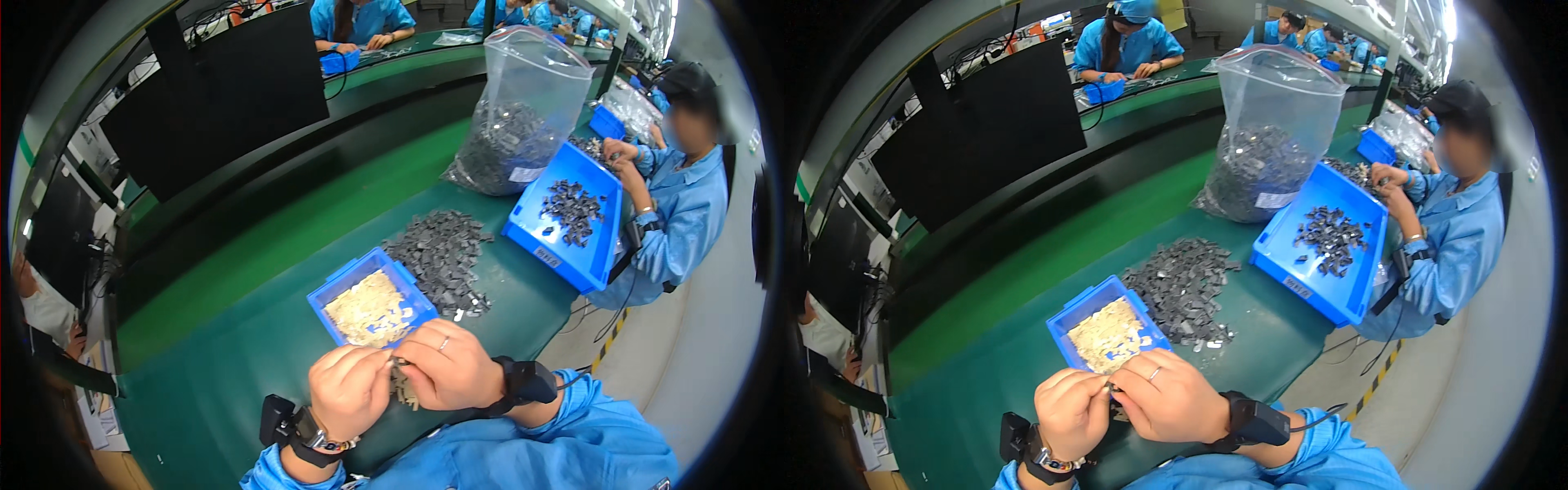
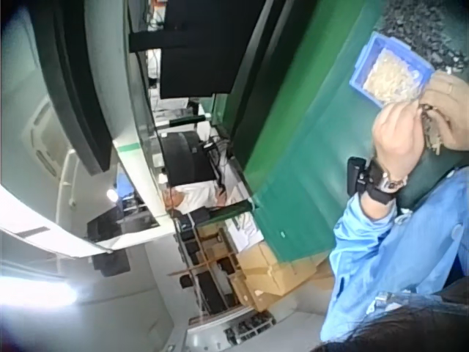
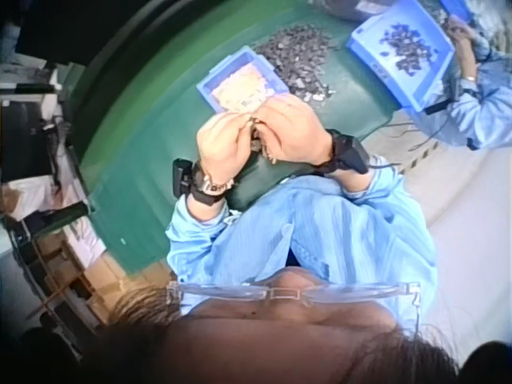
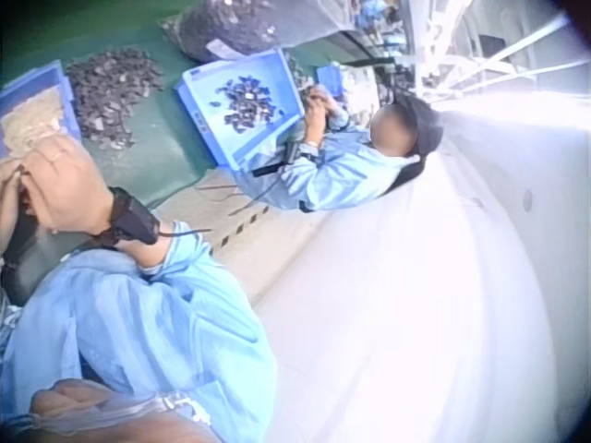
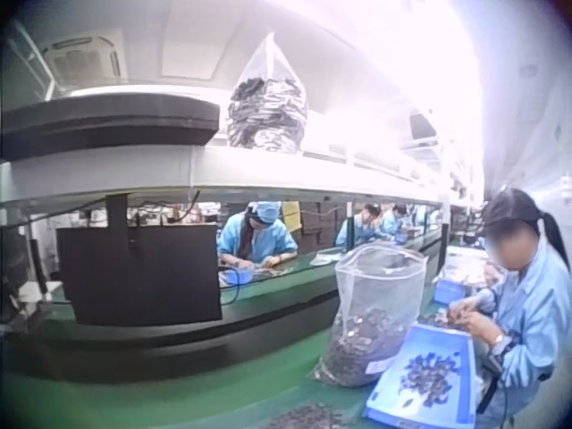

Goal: Sort and assemble small plastic and metal components at a manufacturing workbench.

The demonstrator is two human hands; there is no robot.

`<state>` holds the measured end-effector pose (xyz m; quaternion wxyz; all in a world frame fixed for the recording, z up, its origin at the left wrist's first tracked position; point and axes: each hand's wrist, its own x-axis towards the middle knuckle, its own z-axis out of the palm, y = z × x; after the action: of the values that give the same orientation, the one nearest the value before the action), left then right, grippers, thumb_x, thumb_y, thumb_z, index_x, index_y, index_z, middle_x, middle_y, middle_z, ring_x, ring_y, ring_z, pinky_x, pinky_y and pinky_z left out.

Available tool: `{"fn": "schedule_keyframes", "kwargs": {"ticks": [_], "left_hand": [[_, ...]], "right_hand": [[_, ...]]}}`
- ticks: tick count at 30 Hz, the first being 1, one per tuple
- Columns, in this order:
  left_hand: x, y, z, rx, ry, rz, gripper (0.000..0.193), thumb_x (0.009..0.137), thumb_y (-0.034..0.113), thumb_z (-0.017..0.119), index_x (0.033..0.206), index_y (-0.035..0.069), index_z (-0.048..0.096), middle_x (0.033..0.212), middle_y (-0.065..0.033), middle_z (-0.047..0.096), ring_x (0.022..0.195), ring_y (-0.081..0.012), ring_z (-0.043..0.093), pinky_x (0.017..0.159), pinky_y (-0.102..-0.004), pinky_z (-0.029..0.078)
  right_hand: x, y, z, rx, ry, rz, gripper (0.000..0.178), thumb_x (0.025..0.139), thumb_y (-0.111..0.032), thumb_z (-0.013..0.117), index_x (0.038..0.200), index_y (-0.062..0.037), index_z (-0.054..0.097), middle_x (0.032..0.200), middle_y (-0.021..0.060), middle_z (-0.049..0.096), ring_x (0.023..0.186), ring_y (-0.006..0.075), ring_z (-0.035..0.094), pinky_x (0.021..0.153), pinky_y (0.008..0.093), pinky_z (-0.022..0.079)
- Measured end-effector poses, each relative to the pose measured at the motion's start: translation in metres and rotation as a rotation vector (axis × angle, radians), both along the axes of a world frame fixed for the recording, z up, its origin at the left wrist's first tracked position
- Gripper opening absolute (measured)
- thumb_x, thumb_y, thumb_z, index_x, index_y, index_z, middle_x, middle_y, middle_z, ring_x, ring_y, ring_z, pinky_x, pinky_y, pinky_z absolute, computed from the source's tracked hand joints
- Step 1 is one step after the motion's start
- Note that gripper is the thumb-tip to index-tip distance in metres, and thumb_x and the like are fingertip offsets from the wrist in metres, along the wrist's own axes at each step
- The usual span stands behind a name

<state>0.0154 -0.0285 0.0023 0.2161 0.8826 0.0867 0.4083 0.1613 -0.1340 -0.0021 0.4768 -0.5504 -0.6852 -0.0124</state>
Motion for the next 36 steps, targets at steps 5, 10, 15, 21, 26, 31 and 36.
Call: {"fn": "schedule_keyframes", "kwargs": {"ticks": [5,10,15,21,26,31,36], "left_hand": [[0.003,-0.006,-0.005,-0.051,0.032,-0.009,0.010,0.069,-0.006,0.070,0.077,-0.002,0.066,0.072,-0.0133,0.068,0.062,-0.0285,0.066,0.057,-0.0344,0.052],[0.006,-0.011,-0.005,-0.160,0.084,-0.046,0.009,0.070,-0.001,0.075,0.076,-0.001,0.068,0.071,-0.0122,0.068,0.062,-0.0280,0.066,0.058,-0.0344,0.053],[0.001,-0.003,0.010,-0.243,0.002,0.059,0.010,0.073,0.001,0.077,0.078,-0.002,0.069,0.073,-0.0121,0.069,0.066,-0.0244,0.068,0.061,-0.0314,0.052],[-0.006,0.004,0.019,-0.271,-0.039,0.139,0.006,0.078,-0.002,0.072,0.082,-0.004,0.069,0.076,-0.0138,0.070,0.068,-0.0220,0.068,0.062,-0.0288,0.052],[-0.010,0.011,0.012,-0.253,-0.026,0.147,0.008,0.080,-0.006,0.068,0.087,-0.004,0.070,0.079,-0.0133,0.070,0.072,-0.0218,0.069,0.065,-0.0287,0.053],[-0.011,0.013,0.012,-0.259,-0.006,0.101,0.007,0.074,-0.006,0.074,0.078,-0.001,0.071,0.079,-0.0117,0.071,0.070,-0.0215,0.068,0.064,-0.0289,0.053],[-0.011,0.012,0.019,-0.242,0.028,0.044,0.007,0.075,-0.005,0.074,0.081,-0.001,0.072,0.079,-0.0110,0.071,0.068,-0.0214,0.067,0.062,-0.0292,0.052]], "right_hand": [[0.006,-0.011,-0.009,-0.145,0.262,0.122,0.016,0.084,-0.006,0.068,0.097,0.0010,0.063,0.086,0.0146,0.064,0.075,0.0320,0.063,0.070,0.0380,0.051],[0.026,-0.023,-0.012,-0.152,0.234,0.073,0.017,0.080,-0.004,0.072,0.096,-0.0015,0.066,0.086,0.0144,0.066,0.076,0.0318,0.065,0.067,0.0368,0.052],[0.116,-0.050,0.001,0.060,0.133,-0.655,0.014,0.079,-0.001,0.069,0.093,-0.0003,0.069,0.078,0.0115,0.069,0.071,0.0216,0.067,0.065,0.0320,0.052],[0.191,-0.074,-0.014,-0.102,-0.187,-1.104,0.031,0.081,0.001,0.068,0.111,0.0020,0.066,0.109,0.0204,0.068,0.105,0.0358,0.063,0.093,0.0417,0.049],[0.106,-0.048,-0.010,-0.133,0.152,-0.506,0.025,0.079,0.005,0.064,0.103,-0.0010,0.069,0.100,0.0146,0.069,0.093,0.0302,0.067,0.085,0.0353,0.051],[0.047,-0.032,-0.023,-0.464,-0.032,0.045,0.014,0.080,-0.003,0.068,0.093,-0.0011,0.069,0.089,0.0135,0.066,0.085,0.0313,0.064,0.077,0.0404,0.052],[0.036,-0.027,-0.041,-0.496,-0.310,-0.015,0.015,0.079,-0.008,0.064,0.091,-0.0035,0.071,0.086,0.0091,0.062,0.083,0.0262,0.061,0.076,0.0380,0.050]]}}
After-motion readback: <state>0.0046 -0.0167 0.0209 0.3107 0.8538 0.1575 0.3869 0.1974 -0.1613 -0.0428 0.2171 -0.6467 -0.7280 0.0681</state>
